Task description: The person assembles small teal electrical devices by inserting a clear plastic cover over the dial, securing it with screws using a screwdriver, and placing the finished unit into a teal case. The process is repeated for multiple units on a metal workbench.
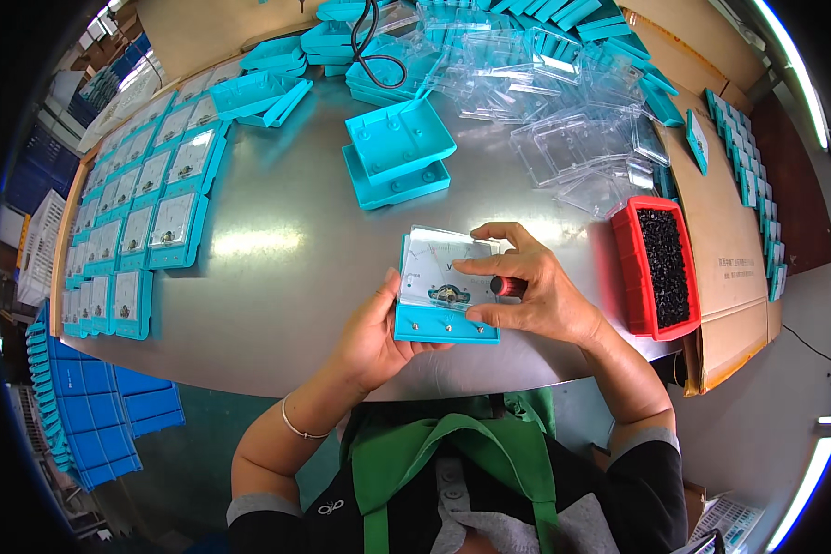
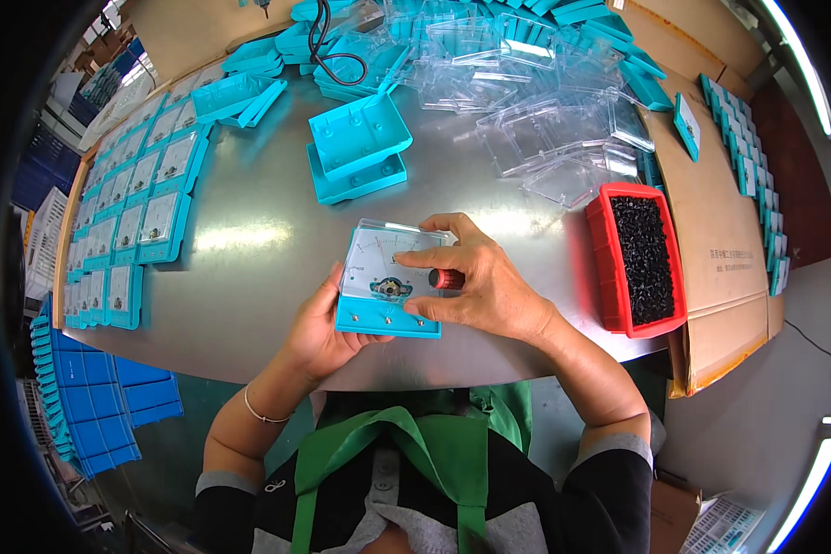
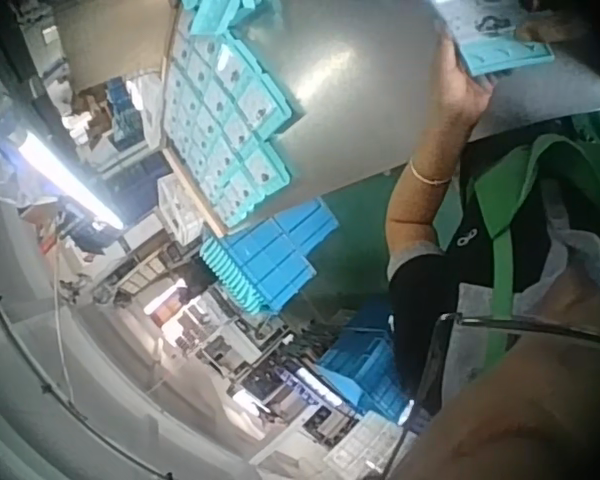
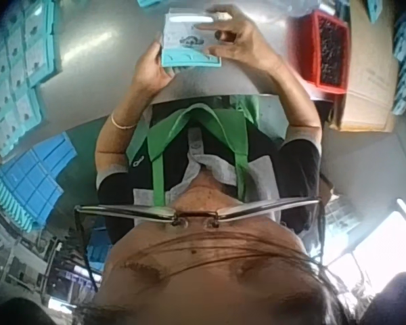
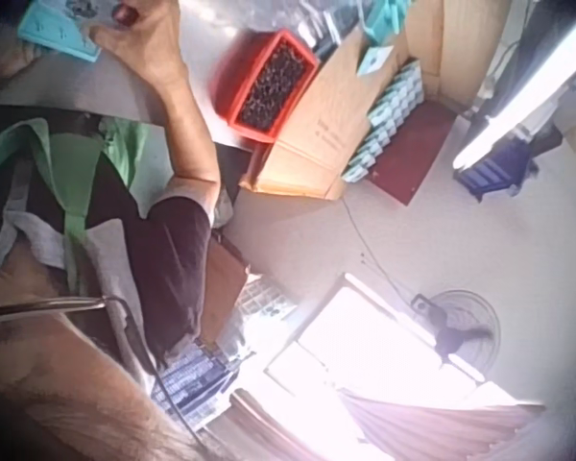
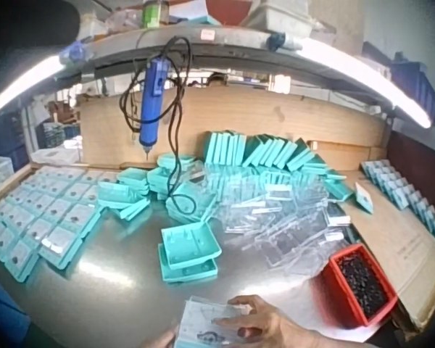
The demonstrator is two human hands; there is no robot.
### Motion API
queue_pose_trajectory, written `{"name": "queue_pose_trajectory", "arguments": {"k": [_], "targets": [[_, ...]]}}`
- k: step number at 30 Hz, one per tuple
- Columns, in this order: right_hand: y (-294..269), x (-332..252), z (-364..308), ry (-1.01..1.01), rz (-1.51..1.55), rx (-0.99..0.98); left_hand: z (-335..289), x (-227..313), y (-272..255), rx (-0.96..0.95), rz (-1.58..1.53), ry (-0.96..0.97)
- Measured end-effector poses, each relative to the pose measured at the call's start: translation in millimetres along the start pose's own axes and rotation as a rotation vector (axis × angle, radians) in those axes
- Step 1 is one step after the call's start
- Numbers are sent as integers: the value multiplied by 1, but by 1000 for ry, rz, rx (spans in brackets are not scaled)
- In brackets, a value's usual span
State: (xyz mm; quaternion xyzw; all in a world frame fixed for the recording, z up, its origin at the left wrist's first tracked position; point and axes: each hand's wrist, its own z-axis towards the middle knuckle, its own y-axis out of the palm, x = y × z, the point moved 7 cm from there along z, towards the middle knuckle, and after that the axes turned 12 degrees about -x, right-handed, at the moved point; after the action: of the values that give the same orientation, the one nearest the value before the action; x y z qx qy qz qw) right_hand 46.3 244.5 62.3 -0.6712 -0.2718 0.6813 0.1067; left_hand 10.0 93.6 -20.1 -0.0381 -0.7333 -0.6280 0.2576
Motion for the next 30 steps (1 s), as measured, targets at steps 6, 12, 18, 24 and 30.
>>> {"name": "queue_pose_trajectory", "arguments": {"k": [6,12,18,24,30], "targets": [[5,-3,2,-2,59,-93,-1,-2,0,-75,-72,33],[12,-11,-1,-86,-139,-73,-3,-1,11,3,362,90],[1,0,-29,33,375,243,-11,10,21,11,378,34],[67,45,-32,174,999,112,-4,5,50,-99,308,109],[71,38,-31,111,1049,147,-5,-1,48,-108,205,73]]}}
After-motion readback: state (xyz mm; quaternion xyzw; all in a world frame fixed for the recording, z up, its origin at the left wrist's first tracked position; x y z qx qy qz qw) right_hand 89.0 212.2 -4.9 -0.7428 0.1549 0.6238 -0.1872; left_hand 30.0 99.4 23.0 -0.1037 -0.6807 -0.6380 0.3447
